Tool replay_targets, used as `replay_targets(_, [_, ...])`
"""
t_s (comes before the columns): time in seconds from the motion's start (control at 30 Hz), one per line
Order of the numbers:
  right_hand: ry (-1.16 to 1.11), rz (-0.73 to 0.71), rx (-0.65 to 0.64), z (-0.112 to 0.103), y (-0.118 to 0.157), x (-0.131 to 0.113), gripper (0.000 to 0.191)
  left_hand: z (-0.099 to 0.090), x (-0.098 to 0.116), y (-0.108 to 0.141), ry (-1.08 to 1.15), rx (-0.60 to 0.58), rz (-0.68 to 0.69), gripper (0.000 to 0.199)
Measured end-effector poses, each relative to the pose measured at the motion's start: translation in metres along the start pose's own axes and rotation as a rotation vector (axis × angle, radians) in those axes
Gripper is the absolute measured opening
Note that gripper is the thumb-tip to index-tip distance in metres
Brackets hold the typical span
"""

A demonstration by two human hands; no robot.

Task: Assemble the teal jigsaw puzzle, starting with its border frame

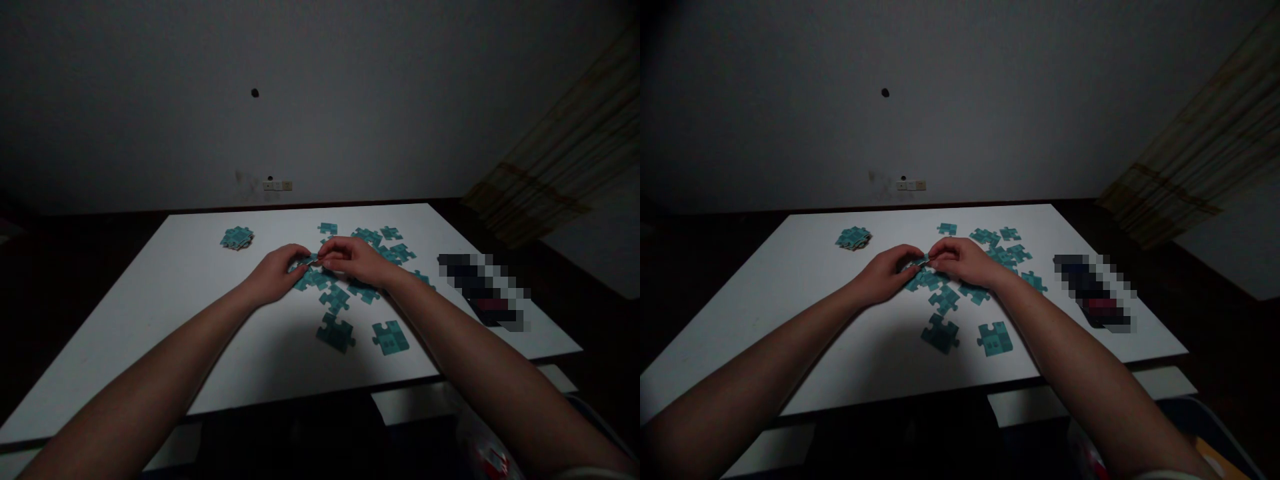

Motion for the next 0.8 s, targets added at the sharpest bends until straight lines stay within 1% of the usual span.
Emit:
replay_targets(0.07, [0.018, -0.02, 0.003, -0.002, 0.0, -0.001, 0.029, -0.001, 0.002, -0.001, -0.029, 0.026, -0.015, 0.024])
replay_targets(0.13, [0.055, -0.044, 0.029, -0.005, 0.0, -0.001, 0.028, -0.005, 0.001, -0.002, -0.045, 0.098, -0.064, 0.019])
replay_targets(0.2, [0.098, -0.06, 0.095, -0.012, 0.0, -0.002, 0.026, -0.013, -0.003, -0.002, -0.067, 0.212, -0.137, 0.014])
replay_targets(0.27, [0.161, -0.062, 0.193, -0.022, 0.002, -0.003, 0.023, -0.024, -0.008, -0.001, -0.111, 0.316, -0.2, 0.013])
replay_targets(0.33, [0.293, -0.039, 0.266, -0.033, 0.006, -0.004, 0.02, -0.035, -0.014, 0.001, -0.177, 0.374, -0.227, 0.014])
replay_targets(0.37, [0.378, -0.018, 0.271, -0.037, 0.009, -0.004, 0.019, -0.04, -0.017, 0.002, -0.213, 0.385, -0.227, 0.015])
replay_targets(0.4, [0.458, 0.006, 0.251, -0.04, 0.011, -0.005, 0.016, -0.043, -0.019, 0.002, -0.25, 0.385, -0.218, 0.016])
replay_targets(0.47, [0.55, 0.061, 0.146, -0.042, 0.015, -0.006, 0.013, -0.044, -0.022, 0.002, -0.306, 0.358, -0.184, 0.018])
replay_targets(0.63, [0.443, 0.17, -0.159, -0.03, 0.024, -0.012, 0.017, -0.031, -0.027, -0.004, -0.331, 0.205, -0.138, 0.026])
replay_targets(0.7, [0.455, 0.179, -0.247, -0.025, 0.026, -0.016, 0.018, -0.026, -0.027, -0.005, -0.318, 0.155, -0.132, 0.028])
replay_targets(0.8, [0.539, 0.124, -0.359, -0.018, 0.029, -0.022, 0.025, -0.023, -0.025, -0.005, -0.33, 0.11, -0.111, 0.032])
Point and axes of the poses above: each hand's wrist, its own y-axis away from the middle knuckle, its own z-axis out of the palm, x = y × z, the point moved 3 cm from there along -y, towards the middle knuckle, and after that the axes turned 10 degrees about -x, right-handed, at the moved point
